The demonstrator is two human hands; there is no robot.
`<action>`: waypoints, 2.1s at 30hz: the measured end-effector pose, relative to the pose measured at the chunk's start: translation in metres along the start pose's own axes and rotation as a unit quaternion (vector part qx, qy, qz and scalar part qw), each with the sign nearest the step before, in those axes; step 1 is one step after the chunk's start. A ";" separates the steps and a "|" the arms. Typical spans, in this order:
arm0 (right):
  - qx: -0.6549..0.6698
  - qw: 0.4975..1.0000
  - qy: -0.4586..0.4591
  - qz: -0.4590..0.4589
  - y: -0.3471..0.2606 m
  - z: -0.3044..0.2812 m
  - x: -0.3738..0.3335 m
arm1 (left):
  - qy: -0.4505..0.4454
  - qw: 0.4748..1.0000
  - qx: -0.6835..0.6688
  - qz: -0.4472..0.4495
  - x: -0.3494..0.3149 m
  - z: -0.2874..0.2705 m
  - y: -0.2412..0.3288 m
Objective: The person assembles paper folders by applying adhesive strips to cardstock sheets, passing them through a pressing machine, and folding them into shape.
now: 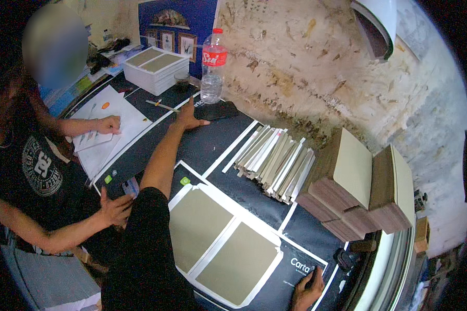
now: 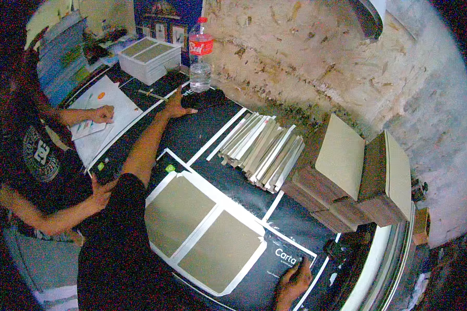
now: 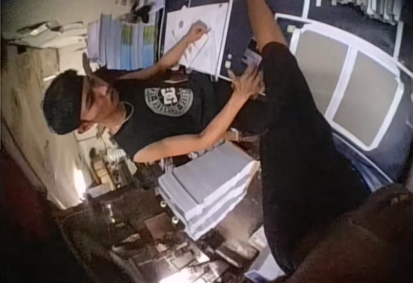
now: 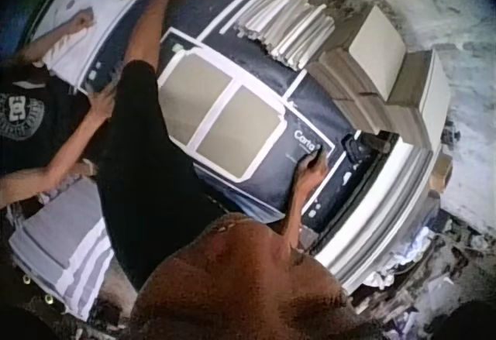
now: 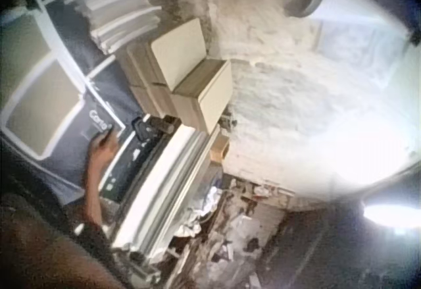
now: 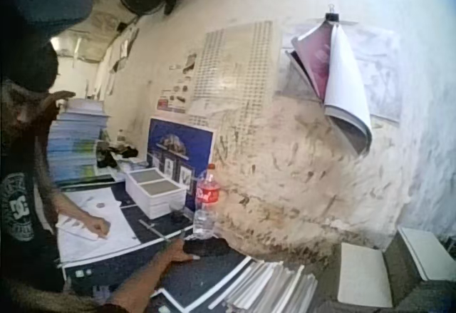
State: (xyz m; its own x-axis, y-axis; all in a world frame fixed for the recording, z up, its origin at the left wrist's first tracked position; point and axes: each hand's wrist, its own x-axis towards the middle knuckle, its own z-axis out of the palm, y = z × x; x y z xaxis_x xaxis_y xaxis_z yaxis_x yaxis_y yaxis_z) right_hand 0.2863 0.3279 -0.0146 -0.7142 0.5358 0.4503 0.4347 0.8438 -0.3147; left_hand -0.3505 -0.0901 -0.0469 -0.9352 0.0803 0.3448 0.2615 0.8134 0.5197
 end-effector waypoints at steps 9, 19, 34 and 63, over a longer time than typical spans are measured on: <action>-0.014 0.999 -0.023 0.026 -0.002 -0.018 -0.003 | -0.089 0.990 -0.102 0.025 -0.005 0.009 0.055; -0.029 0.999 -0.014 0.022 0.002 -0.009 -0.002 | 0.016 0.985 -0.171 -0.033 -0.009 0.030 0.067; -0.029 0.999 0.007 0.016 0.008 -0.007 -0.005 | 0.159 0.964 -0.201 -0.074 -0.041 0.035 0.117; -0.035 0.999 -0.004 0.037 0.006 -0.007 -0.002 | 0.143 0.977 -0.149 -0.058 -0.040 0.037 0.113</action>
State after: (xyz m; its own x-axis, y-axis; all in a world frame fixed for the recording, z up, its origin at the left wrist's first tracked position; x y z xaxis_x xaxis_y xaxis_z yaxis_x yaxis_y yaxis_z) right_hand 0.2941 0.3325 -0.0114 -0.6837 0.5960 0.4210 0.5227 0.8026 -0.2873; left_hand -0.2920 0.0205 -0.0311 -0.8686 -0.2007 0.4530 0.2560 0.6011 0.7571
